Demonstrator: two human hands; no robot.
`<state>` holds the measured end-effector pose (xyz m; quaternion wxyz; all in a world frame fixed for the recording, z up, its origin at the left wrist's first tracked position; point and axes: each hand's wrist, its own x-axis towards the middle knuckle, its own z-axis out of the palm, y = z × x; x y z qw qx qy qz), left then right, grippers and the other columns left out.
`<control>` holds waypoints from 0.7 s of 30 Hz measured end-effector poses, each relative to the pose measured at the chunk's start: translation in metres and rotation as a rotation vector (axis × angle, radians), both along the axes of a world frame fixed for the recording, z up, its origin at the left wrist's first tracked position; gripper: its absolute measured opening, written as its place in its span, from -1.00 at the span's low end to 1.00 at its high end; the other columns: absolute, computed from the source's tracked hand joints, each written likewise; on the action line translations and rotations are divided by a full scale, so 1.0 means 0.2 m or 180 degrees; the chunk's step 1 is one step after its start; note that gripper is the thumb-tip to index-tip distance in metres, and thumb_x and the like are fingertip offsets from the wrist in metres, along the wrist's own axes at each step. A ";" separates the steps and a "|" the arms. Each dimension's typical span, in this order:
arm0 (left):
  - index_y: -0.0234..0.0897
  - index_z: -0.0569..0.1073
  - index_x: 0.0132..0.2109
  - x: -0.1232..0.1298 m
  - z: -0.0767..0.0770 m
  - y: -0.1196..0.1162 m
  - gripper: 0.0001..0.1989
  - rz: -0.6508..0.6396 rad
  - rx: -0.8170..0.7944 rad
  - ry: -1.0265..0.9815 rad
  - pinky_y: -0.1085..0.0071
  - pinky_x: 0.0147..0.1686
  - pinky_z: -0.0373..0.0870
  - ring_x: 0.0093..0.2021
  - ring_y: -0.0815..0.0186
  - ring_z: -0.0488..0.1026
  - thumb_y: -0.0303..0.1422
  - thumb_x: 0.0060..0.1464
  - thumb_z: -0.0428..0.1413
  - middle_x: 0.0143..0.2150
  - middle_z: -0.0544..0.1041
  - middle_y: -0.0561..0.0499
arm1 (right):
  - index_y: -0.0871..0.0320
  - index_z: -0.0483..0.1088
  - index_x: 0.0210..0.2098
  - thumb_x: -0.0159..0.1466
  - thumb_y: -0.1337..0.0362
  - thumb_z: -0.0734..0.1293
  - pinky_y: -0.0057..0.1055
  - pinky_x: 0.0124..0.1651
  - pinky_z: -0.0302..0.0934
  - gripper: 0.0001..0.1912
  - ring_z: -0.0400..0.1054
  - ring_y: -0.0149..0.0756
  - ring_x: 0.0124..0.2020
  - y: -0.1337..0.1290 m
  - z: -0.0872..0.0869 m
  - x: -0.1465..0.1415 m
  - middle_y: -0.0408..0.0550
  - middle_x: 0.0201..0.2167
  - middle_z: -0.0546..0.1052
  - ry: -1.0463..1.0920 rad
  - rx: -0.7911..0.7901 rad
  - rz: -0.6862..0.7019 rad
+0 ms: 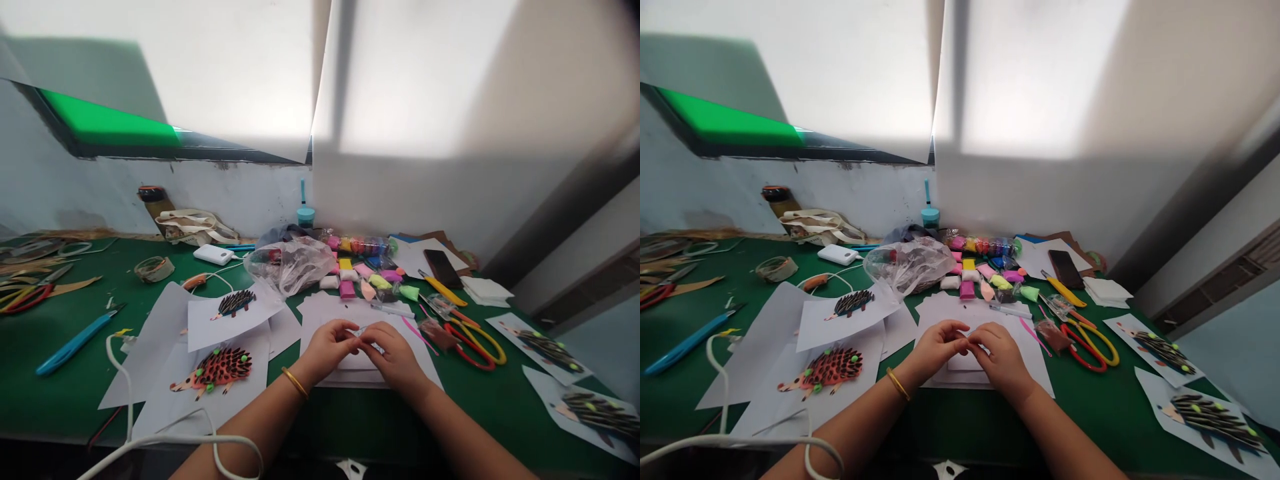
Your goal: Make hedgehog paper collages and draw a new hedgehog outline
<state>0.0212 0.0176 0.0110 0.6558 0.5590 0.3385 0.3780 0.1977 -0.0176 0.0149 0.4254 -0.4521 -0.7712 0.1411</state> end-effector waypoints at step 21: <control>-0.35 0.54 -0.21 -0.07 -0.03 0.09 -0.66 0.0930 0.0481 0.0522 0.37 -0.29 0.41 -0.38 0.32 0.45 -0.14 0.05 0.12 -0.38 0.53 -0.04 | 0.11 0.43 -0.28 0.34 0.10 0.19 -0.33 -0.17 0.29 -0.73 0.40 -0.23 -0.26 0.07 -0.13 0.02 -0.06 -0.33 0.51 0.0595 -0.0753 -0.0404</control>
